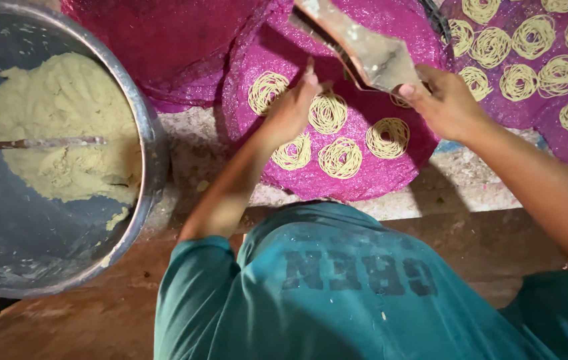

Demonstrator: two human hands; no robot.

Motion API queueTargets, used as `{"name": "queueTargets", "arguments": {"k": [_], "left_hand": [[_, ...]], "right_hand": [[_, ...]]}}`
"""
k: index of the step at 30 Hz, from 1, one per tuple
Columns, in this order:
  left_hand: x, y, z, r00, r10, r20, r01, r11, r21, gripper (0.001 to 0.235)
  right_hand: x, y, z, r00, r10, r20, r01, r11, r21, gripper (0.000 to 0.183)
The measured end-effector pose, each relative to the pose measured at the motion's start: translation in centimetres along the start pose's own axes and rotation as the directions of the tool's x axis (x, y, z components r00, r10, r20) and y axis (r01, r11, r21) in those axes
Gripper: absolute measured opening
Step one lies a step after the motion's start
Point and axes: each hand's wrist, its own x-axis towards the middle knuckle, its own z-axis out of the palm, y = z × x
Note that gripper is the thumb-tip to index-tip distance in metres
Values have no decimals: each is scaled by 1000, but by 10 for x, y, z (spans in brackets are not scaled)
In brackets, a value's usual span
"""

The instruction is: The person scoops dough from a metal bowl into a manual press and extrudes spiral-shaped dough onto pink trays. The person repeatedly fills the press, closes it, and squeezes the dough into circular patterns, then refills the press from the bowl.

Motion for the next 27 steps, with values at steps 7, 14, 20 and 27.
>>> {"name": "queueTargets", "arguments": {"k": [7, 14, 20, 27], "left_hand": [[34, 52, 0, 970, 179, -166, -240, 830, -504, 44], [116, 60, 56, 894, 392, -218, -227, -25, -974, 29], [146, 32, 43, 900, 341, -272, -302, 36, -953, 33], [158, 38, 68, 947, 157, -279, -272, -64, -960, 34]], "right_hand": [[-11, 18, -22, 926, 227, 300, -257, 964, 62, 69], [-2, -14, -58, 888, 434, 154, -408, 896, -174, 71], [10, -33, -26, 944, 327, 43, -310, 924, -222, 71], [14, -38, -56, 911, 412, 35, -373, 856, -359, 66]]}}
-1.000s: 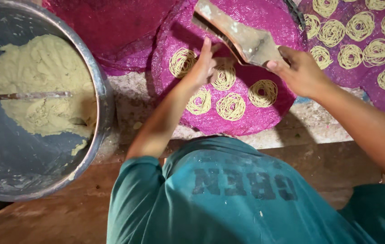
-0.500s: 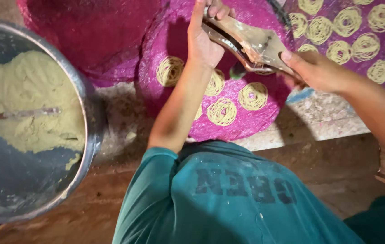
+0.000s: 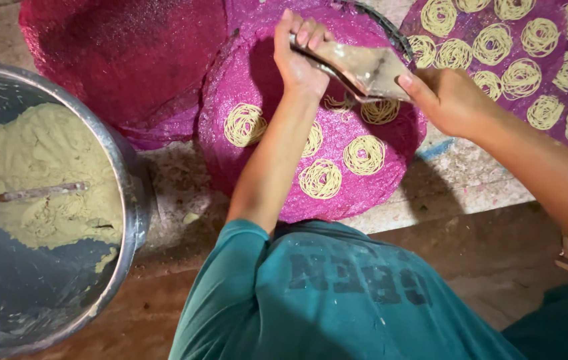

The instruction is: The person scoops dough from a metal bowl into a manual press and extrudes spiral-shaped dough onto pink trays. The person repeatedly fills the press, closes it, and squeezes the dough into circular patterns, then refills the press from the bowl.

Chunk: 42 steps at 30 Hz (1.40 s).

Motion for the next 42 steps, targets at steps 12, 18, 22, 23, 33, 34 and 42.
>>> {"name": "queueTargets", "arguments": {"k": [12, 18, 22, 23, 33, 34, 42], "left_hand": [[-18, 4, 18, 996, 55, -69, -49, 995, 86, 34], [11, 7, 39, 997, 70, -26, -68, 995, 71, 33], [2, 25, 32, 993, 107, -47, -96, 976, 194, 33], [-4, 25, 29, 992, 89, -93, -70, 980, 188, 34], [-42, 37, 32, 933, -243, -267, 300, 932, 203, 64], [-51, 38, 25, 908, -251, -336, 376, 842, 387, 66], [-100, 15, -34, 845, -379, -377, 457, 146, 877, 74]], "right_hand": [[-16, -4, 1, 981, 156, 112, -166, 982, 90, 60], [-8, -19, -4, 994, -42, -104, 50, 995, 85, 56], [-9, -16, 23, 930, -284, -234, 332, 921, 201, 55], [-12, -12, 28, 955, -229, -189, 266, 944, 197, 56], [-12, 25, 46, 989, -106, -107, 134, 941, 309, 61], [-15, 29, 49, 989, -103, -103, 132, 933, 335, 61], [-15, 59, 79, 977, -78, -197, 167, 854, 492, 62]]}}
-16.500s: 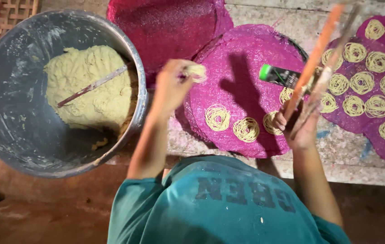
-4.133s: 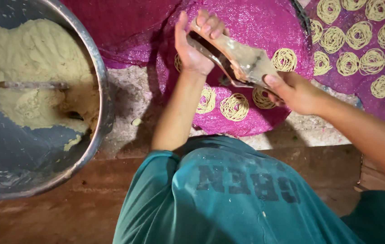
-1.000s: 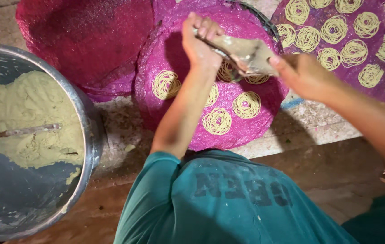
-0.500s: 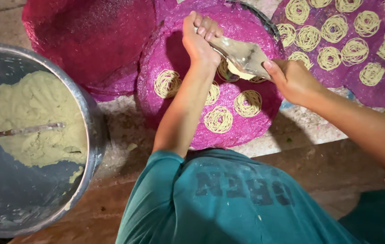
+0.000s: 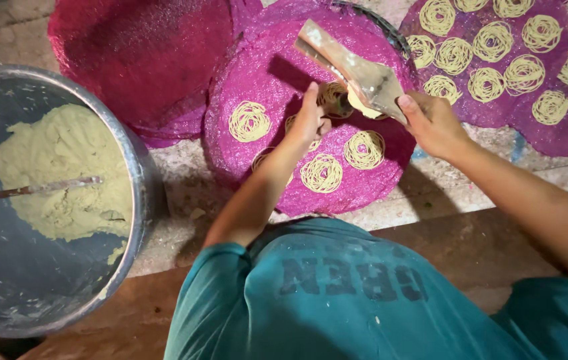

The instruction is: The person scoops dough from a metal bowl into a manual press and extrudes spiral-shaped dough onto pink trays. The person repeatedly fills the press, closes it, and squeezes the dough into circular patterns, then refills the press from the bowl.

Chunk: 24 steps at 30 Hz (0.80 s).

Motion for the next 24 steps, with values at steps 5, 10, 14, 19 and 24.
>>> {"name": "queueTargets", "arguments": {"k": [5, 10, 14, 19, 24], "left_hand": [[-14, 11, 20, 961, 273, 42, -252, 804, 539, 71], [-52, 71, 38, 946, 315, 76, -192, 357, 914, 70], [-95, 124, 32, 745, 599, 293, -339, -39, 940, 62], [-191, 166, 21, 830, 405, 384, -446, 67, 893, 49], [-316, 161, 18, 855, 58, 515, -514, 228, 827, 37]], "right_hand": [[-4, 23, -2, 992, -51, -114, 62, 994, 94, 66], [-30, -7, -26, 972, -157, -174, 204, 933, 296, 63], [-65, -76, -57, 888, -453, -72, 452, 891, -30, 64], [-106, -192, -79, 648, -735, 197, 722, 512, -465, 66], [-100, -274, -53, -99, -866, 489, 966, -202, -161, 62]]}}
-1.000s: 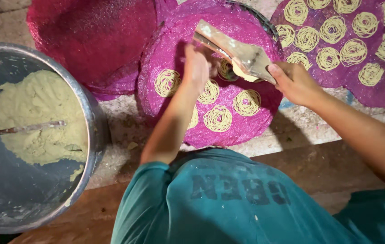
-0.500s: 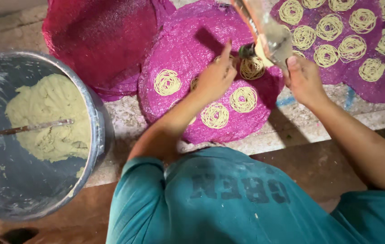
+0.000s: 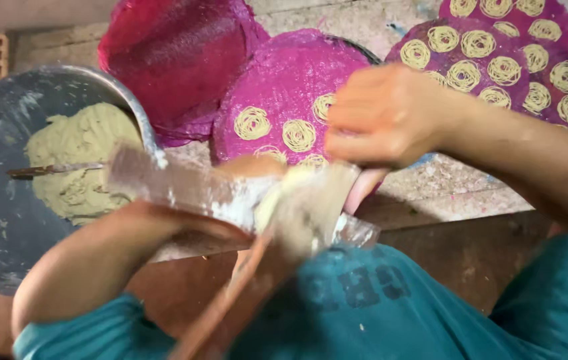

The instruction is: The person scoops dough from a metal bowl into a manual press and extrudes spiral-shaped dough onto pink trays. The person repeatedly fills the press, closes it, and squeezes the dough into circular patterns, then refills the press from the bowl.

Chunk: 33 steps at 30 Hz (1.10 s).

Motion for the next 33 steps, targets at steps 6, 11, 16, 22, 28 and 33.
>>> {"name": "queueTargets", "arguments": {"k": [6, 11, 16, 22, 28, 33], "left_hand": [[-106, 6, 28, 1000, -2, -21, 1, 999, -40, 33], [-213, -84, 52, 798, -594, -102, 416, 666, -619, 35], [-305, -184, 108, 797, -526, -296, -136, 322, -937, 46], [-362, -253, 165, 832, -311, -459, -457, 82, -886, 61], [-389, -281, 160, 503, -638, -583, -482, 353, -802, 51], [-398, -318, 145, -63, -439, -896, -262, 874, -409, 53]], "right_hand": [[73, -35, 57, 921, 52, 387, -314, 686, 656, 46], [158, -33, 91, 931, -24, 365, -282, 588, 758, 45], [216, 3, 122, 986, -109, 126, 45, 904, 425, 41], [301, 58, 180, 892, -412, 187, 449, 757, -475, 16], [349, 47, 247, 988, -57, -141, -1, 926, -379, 37], [350, 53, 402, 873, 390, 294, -439, 890, 124, 19]]}}
